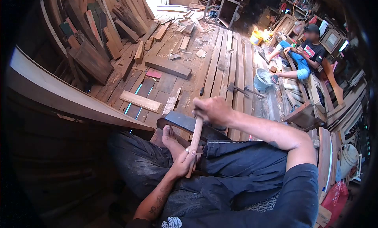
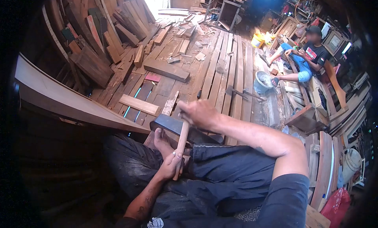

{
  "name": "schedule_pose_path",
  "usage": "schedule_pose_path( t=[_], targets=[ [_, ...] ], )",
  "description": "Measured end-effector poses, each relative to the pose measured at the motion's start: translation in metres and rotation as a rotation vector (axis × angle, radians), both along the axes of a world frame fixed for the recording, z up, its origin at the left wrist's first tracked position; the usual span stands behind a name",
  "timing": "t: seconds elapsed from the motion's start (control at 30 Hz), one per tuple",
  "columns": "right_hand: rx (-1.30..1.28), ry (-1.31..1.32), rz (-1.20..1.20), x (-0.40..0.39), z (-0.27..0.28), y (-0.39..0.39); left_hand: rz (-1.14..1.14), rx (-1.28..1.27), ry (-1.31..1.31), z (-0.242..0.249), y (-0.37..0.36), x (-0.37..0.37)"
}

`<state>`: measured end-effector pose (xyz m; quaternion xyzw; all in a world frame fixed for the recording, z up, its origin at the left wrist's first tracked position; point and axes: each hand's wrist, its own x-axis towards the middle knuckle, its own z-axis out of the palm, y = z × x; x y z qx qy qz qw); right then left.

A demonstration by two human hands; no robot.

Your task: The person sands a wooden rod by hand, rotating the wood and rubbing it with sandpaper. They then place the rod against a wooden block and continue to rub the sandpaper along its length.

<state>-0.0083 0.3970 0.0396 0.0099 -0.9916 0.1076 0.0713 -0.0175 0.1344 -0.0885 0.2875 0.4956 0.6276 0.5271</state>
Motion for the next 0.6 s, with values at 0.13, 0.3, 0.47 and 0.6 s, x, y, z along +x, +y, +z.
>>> schedule_pose_path(
  t=[0.13,0.3,0.47,0.6],
  targets=[
    [-0.029,-0.021,0.032,0.007,0.005,-0.008,0.006,0.011,0.021,0.002,0.001,0.001],
    [0.011,0.097,-0.024,0.002,0.003,-0.001,-0.007,0.01,0.035,-0.002,-0.001,0.0],
    [0.011,0.061,-0.004,0.007,0.006,-0.011,0.012,0.046,0.017,-0.007,0.002,0.0],
    [-0.022,-0.002,-0.043,0.003,0.005,-0.006,0.014,0.041,0.005,-0.001,0.0,-0.001]
  ],
)
